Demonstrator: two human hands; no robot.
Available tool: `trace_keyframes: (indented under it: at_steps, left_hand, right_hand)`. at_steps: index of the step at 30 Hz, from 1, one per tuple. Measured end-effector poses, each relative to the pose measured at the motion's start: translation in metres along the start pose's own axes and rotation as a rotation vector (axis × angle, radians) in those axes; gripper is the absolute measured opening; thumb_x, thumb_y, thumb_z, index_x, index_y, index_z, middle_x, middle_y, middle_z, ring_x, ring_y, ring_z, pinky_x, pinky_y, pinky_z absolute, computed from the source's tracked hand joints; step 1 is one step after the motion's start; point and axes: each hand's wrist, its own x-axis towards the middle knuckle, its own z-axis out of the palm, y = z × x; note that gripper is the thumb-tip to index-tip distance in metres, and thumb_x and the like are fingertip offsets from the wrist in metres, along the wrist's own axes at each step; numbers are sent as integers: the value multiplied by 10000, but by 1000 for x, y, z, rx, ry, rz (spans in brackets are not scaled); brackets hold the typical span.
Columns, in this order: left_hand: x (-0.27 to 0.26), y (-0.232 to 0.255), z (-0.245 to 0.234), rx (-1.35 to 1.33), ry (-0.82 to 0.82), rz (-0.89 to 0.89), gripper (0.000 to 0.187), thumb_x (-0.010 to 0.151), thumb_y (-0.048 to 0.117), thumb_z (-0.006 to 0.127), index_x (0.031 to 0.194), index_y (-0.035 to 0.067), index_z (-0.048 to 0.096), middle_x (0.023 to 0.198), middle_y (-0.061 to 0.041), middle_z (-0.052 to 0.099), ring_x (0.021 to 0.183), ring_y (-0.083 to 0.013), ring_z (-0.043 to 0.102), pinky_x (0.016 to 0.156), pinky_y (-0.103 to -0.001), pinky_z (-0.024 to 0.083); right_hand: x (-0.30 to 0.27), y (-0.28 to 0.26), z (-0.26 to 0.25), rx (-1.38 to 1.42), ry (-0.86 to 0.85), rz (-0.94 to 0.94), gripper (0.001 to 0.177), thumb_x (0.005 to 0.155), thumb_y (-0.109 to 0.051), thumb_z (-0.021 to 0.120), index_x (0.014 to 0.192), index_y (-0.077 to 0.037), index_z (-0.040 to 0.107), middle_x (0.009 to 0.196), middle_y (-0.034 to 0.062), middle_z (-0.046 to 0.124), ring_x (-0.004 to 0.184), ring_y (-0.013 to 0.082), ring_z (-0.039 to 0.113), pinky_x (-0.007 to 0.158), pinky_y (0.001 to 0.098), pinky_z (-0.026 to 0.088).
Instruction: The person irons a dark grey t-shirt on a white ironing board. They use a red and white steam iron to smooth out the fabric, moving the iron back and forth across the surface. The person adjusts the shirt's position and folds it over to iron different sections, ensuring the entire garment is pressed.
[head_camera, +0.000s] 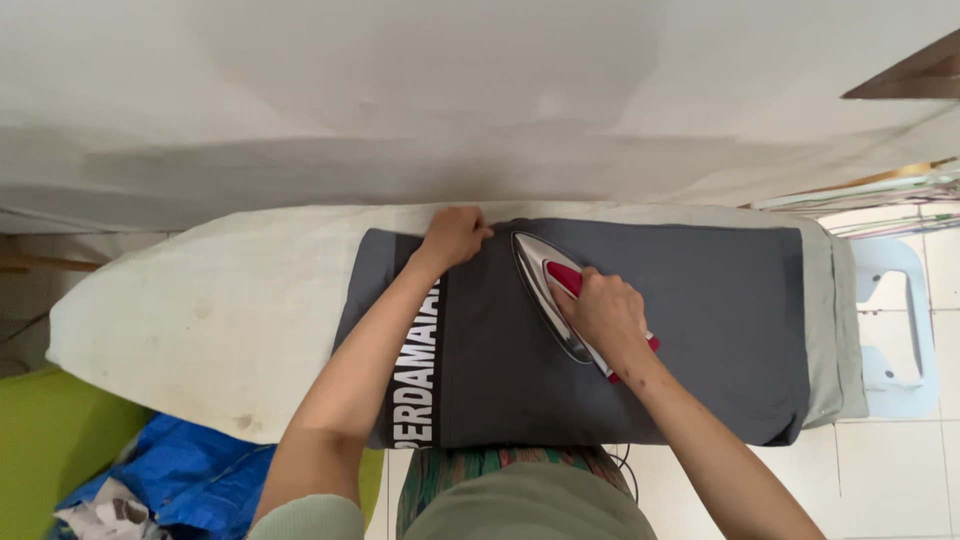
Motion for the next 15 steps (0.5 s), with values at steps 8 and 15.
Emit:
trace_keyframes:
  at_steps: [8, 15]
  left_hand:
    - [-40, -13, -72, -39, 30, 174, 400, 730, 425, 853, 787, 58, 706, 744, -113, 719, 744, -322, 688, 765, -447, 503]
    - [-91, -56, -111, 133, 322, -47, 368, 758, 401, 839, 867, 74, 711, 850, -96, 714, 842, -304, 657, 857, -441, 408]
  right_hand:
    - [12, -12, 0, -23, -17, -151, 548, 894, -559, 672, 875, -16, 746, 724, 243, 717, 703, 422, 727, 676, 497, 595]
    - [22, -46, 9, -18, -92, -336, 551, 879, -567, 672, 910, -22, 749, 731, 226, 719, 726, 419, 720, 690, 510, 581]
